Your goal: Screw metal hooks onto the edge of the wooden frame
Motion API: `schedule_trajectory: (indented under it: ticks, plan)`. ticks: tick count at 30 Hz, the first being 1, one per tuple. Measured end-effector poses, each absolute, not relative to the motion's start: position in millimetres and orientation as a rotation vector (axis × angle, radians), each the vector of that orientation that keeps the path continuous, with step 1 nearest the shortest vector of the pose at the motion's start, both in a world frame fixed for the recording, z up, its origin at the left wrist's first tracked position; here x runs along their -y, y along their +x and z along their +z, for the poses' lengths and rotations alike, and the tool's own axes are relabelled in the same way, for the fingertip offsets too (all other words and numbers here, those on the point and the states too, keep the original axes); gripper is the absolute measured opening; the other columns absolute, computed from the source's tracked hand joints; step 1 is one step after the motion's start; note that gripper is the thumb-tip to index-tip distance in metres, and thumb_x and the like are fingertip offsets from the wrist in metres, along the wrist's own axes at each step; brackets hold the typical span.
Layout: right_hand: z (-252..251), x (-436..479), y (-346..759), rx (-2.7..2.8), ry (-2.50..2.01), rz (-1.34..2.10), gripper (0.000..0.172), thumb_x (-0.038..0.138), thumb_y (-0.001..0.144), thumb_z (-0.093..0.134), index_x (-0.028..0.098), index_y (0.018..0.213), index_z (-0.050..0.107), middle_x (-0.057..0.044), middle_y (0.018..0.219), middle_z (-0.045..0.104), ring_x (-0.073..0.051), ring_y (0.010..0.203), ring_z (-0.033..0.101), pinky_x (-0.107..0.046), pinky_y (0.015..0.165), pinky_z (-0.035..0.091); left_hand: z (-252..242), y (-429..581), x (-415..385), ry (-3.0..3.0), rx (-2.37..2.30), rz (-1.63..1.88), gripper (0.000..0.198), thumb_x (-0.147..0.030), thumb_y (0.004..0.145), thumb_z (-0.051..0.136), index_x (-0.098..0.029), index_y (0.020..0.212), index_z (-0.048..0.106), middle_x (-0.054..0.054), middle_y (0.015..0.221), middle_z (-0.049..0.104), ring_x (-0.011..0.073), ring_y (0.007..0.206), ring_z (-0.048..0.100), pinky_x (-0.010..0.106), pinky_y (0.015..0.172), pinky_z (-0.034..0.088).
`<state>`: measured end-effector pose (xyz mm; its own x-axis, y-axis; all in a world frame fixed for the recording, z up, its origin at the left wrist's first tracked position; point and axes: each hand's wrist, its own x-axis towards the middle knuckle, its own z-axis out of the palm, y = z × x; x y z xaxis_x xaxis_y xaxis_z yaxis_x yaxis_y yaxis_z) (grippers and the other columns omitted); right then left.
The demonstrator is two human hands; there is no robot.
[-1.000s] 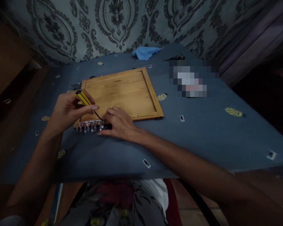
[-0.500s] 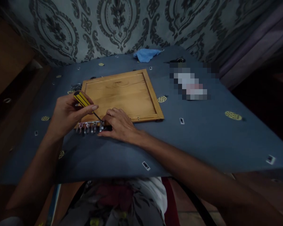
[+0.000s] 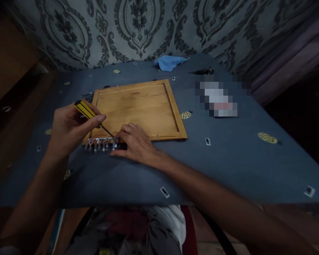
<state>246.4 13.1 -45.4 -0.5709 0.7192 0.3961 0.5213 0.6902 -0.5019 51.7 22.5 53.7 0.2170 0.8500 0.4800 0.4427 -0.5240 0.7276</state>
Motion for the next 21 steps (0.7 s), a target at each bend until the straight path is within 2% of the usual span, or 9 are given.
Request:
schedule_trajectory:
  ticks: [6,12,21]
  plan:
    - [-44.9,-11.9,245.7,2.302,-0.953,0.431,0.063,0.075,0.089,0.063,0.017,0.111,0.072,-0.011,0.102,0.069,-0.028,0.098,0.059,-0.041,0.085,0.045,52.0,52.8,-20.8,2.098,-1.189,1.205,0.027,-0.043,0.084,0.079,-0.019,0.078,0.069,-0.003,0.068,0.063,0.0104,0.058,0.055,0.022,0.052,0.043]
    - [-43.2,-11.2,246.5,2.321,-0.963,0.428,0.063,0.072,0.085,0.069,0.016,0.113,0.072,-0.01,0.101,0.068,-0.028,0.097,0.059,-0.041,0.085,0.045,52.8,54.8,-18.5,2.134,-1.194,1.145,0.032,-0.046,0.086,0.078,-0.019,0.075,0.066,-0.002,0.068,0.064,0.0114,0.059,0.056,0.024,0.053,0.043]
    - [-47.0,-12.4,246.6,2.308,-0.946,0.421,0.066,0.076,0.087,0.063,0.016,0.114,0.072,-0.01,0.1,0.067,-0.027,0.096,0.059,-0.04,0.084,0.044,51.5,53.6,-20.2,2.143,-1.182,1.125,0.033,-0.047,0.086,0.079,-0.019,0.075,0.066,-0.001,0.068,0.065,0.0116,0.058,0.057,0.024,0.054,0.044]
